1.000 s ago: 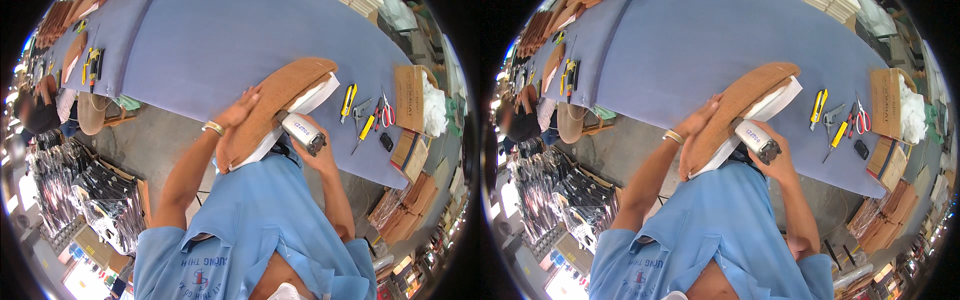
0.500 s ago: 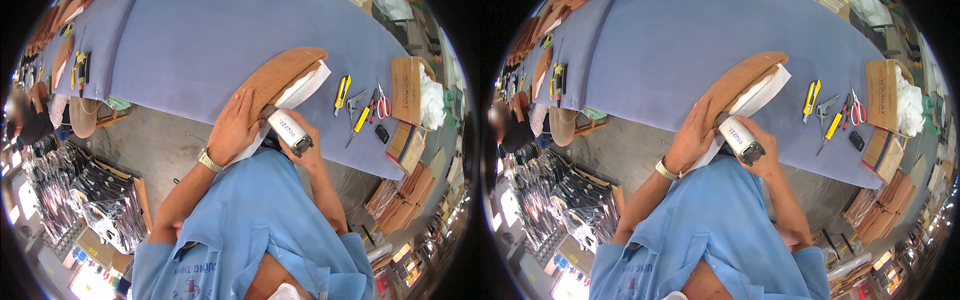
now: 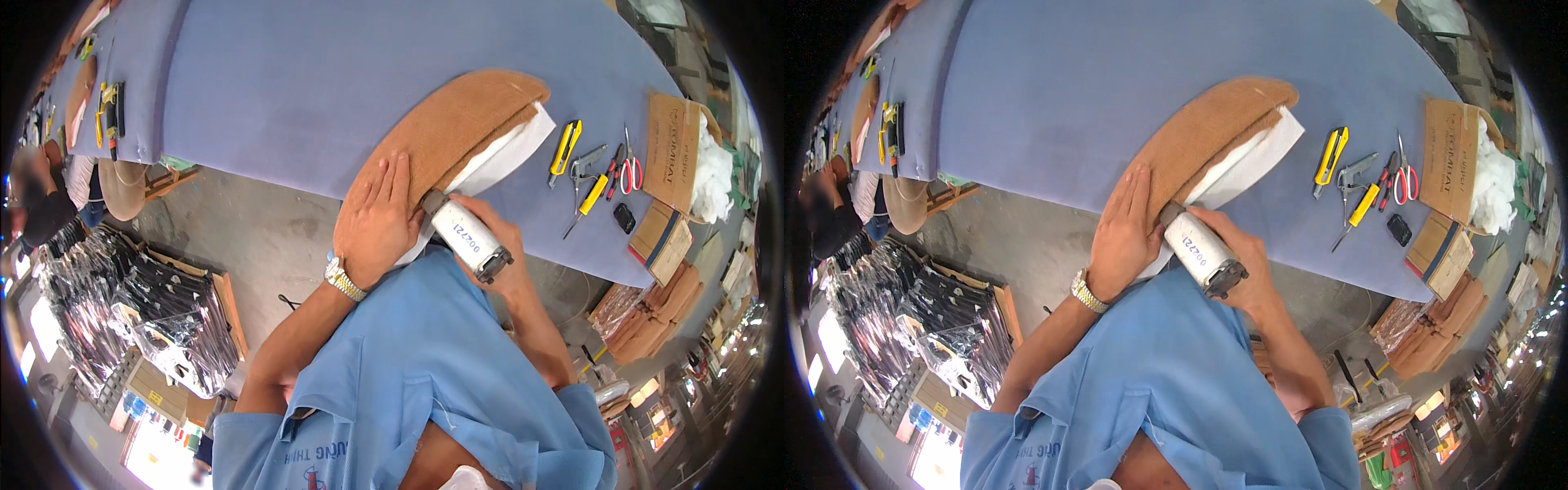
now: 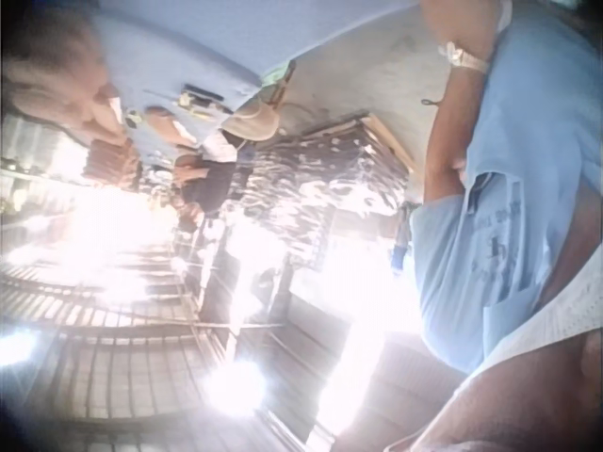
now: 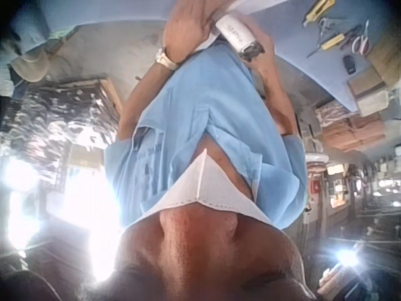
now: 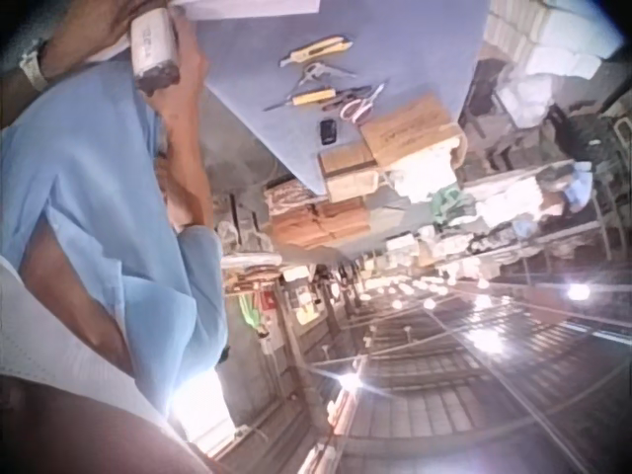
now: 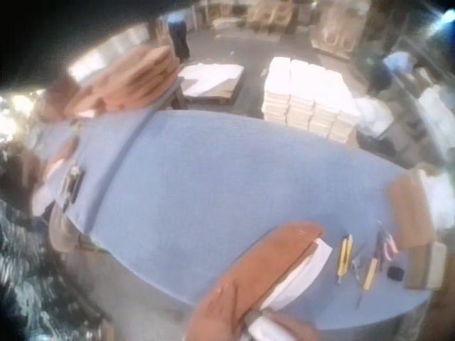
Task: The person staples a brown fabric cover onto a white foam cushion using a handheld stapler, then trims excess fabric with a utility knife. They place the finished cushion on a stack and adjust a headstrap around their waist.
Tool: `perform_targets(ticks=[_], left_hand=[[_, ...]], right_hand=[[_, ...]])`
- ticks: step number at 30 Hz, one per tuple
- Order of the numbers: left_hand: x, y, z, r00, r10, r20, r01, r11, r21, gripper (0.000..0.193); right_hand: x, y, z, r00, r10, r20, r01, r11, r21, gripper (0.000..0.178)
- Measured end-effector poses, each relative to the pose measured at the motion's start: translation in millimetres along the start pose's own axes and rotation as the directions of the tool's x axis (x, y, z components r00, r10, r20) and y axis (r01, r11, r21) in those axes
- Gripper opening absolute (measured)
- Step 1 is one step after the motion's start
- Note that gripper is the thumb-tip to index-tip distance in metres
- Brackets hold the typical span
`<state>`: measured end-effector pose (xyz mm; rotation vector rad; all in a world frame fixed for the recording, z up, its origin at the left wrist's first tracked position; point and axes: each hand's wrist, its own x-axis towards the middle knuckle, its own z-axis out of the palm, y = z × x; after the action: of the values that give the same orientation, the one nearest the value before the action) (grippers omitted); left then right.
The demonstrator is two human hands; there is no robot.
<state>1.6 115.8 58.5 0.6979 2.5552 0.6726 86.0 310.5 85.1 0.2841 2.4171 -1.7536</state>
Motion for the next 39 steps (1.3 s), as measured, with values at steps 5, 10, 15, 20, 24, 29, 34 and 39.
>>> perform_targets(ticks=[5,10,15,20,24,29,34,39], left_hand=[[3,3,0,1.000,-0.005,-0.029,0.004,1.000,-0.029,0.087],[1,0,-2,0.998,0.029,-0.047,-0.030,0.999,-0.026,0.088],[0,0,-4,1.000,0.018,-0.017,-0.019,0.999,-0.028,0.089],[1,2,-1,1.000,0.005,-0.026,-0.006,0.999,-0.041,0.090],[2,6,-5,0.999,-0.020,0.031,0.022,0.998,-0.058,0.091],[12,-35,-22,0.963,0.224,0.147,-0.139,0.888,-0.439,0.081],[26,-85,-9,0.949,0.025,0.313,0.218,0.664,-0.715,0.068],[9,-75,15,0.968,0.000,0.252,0.167,0.749,-0.641,0.071]], right_hand=[[0,-7,3,0.999,0.021,-0.037,-0.022,0.999,-0.036,0.059],[-10,2,4,0.999,-0.015,-0.028,0.015,1.000,0.003,0.066],[-13,1,3,0.997,-0.073,0.002,0.073,0.997,-0.010,0.068],[-3,-13,4,0.995,0.086,0.050,-0.087,0.996,0.013,0.063],[-7,-8,10,0.998,0.062,-0.010,-0.062,0.998,0.019,0.061],[-8,-9,15,0.998,-0.028,-0.050,0.028,1.000,0.011,0.064],[-9,-4,15,0.998,-0.044,-0.034,0.043,0.999,-0.016,0.065],[-10,-1,16,0.999,-0.020,-0.042,0.019,1.000,-0.024,0.066]])
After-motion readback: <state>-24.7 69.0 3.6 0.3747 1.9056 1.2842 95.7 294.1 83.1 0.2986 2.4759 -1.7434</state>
